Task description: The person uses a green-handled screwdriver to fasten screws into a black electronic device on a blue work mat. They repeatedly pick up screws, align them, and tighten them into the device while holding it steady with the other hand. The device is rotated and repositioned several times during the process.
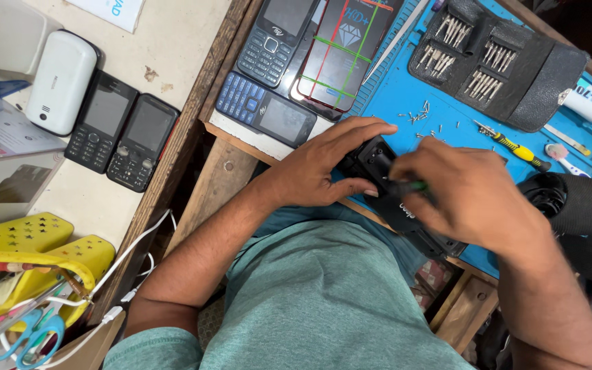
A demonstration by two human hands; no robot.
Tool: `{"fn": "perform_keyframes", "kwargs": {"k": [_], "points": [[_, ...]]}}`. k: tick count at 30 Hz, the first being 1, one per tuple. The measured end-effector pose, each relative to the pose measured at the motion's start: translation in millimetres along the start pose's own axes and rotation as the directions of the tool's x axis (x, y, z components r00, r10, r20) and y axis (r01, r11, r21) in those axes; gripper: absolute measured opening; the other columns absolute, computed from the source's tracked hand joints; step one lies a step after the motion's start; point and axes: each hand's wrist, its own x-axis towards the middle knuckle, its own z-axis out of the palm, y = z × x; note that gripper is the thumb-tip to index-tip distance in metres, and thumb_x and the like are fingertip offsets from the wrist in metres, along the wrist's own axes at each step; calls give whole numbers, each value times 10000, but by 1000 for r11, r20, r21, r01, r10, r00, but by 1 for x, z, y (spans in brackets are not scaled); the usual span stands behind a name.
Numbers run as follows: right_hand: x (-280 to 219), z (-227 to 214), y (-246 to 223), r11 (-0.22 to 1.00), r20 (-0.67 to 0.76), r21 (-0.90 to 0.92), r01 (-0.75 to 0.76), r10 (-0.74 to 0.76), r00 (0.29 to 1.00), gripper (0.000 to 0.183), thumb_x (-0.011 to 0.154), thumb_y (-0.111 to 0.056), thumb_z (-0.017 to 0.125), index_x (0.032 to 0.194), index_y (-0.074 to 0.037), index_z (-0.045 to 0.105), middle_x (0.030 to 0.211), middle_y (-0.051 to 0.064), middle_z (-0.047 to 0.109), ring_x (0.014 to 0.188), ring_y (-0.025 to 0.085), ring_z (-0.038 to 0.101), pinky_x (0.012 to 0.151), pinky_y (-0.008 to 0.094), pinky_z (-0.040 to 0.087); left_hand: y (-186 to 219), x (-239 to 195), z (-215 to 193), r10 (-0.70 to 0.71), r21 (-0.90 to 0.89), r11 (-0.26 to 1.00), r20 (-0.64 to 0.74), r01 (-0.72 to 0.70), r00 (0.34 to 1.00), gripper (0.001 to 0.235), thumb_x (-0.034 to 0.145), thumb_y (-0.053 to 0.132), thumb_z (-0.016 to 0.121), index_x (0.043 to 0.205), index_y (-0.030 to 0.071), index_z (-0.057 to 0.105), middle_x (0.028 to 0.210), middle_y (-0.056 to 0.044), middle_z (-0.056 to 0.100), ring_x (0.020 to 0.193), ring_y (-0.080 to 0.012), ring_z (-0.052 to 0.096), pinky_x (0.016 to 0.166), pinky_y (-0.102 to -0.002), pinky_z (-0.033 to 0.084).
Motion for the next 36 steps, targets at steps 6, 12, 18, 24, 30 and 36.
{"fn": "perform_keyframes", "kwargs": {"k": [6, 12, 18, 24, 30, 36], "points": [[-18, -14, 9, 963, -346, 128, -237, 267, 899, 268, 1000, -28, 647, 1266, -5, 662, 976, 100, 572, 776, 201, 607, 685, 320, 495, -5, 1, 2, 17, -80, 997, 2, -17, 1000, 721, 944, 453, 776, 1541, 212, 450, 1576, -74, 494, 1489, -284, 538, 1264, -502, 489], [-33, 14, 15, 866, -532, 494, -82, 375, 759, 234, 1084, -116, 639, 1280, -16, 557, 1151, 94, 584, 862, 175, 684, 745, 275, 568, -10, -1, 1, 65, -133, 989, 3, -64, 998, 634, 956, 372, 801, 1488, 184, 511, 1561, -58, 522, 1503, -274, 536, 1289, -472, 501], [-62, 56, 23, 924, -786, 361, 125, 229, 575, 448, 1122, -117, 684, 1417, -100, 348, 1126, 154, 634, 883, 229, 742, 800, 349, 628, -11, 0, 0, 50, -225, 973, 19, -44, 999, 633, 935, 325, 829, 1477, 189, 531, 1573, -42, 517, 1433, -233, 563, 1253, -440, 494], [-68, 78, 23, 952, -791, 244, 187, 84, 606, 649, 1146, -106, 717, 1502, -167, 178, 1097, 201, 674, 885, 271, 787, 834, 409, 675, -7, 1, 0, 28, -177, 984, 18, -24, 999, 673, 923, 319, 830, 1494, 170, 507, 1545, -33, 525, 1476, -242, 548, 1240, -440, 478], [-55, 70, 16, 969, -765, 141, 204, -24, 643, 508, 1108, -109, 680, 1337, -133, 228, 1042, 182, 614, 860, 261, 777, 797, 403, 661, -6, 0, -2, 40, -156, 987, 23, -36, 999, 687, 930, 317, 831, 1508, 168, 492, 1543, -33, 530, 1482, -239, 545, 1288, -431, 495], [-41, 54, 10, 966, -725, 95, 240, -98, 682, 473, 1077, -103, 652, 1275, -123, 222, 1025, 192, 562, 869, 287, 775, 797, 426, 654, -9, 1, 1, 31, -142, 989, 23, -28, 999, 706, 922, 364, 822, 1514, 182, 483, 1544, -36, 533, 1481, -242, 547, 1281, -454, 501]]}}
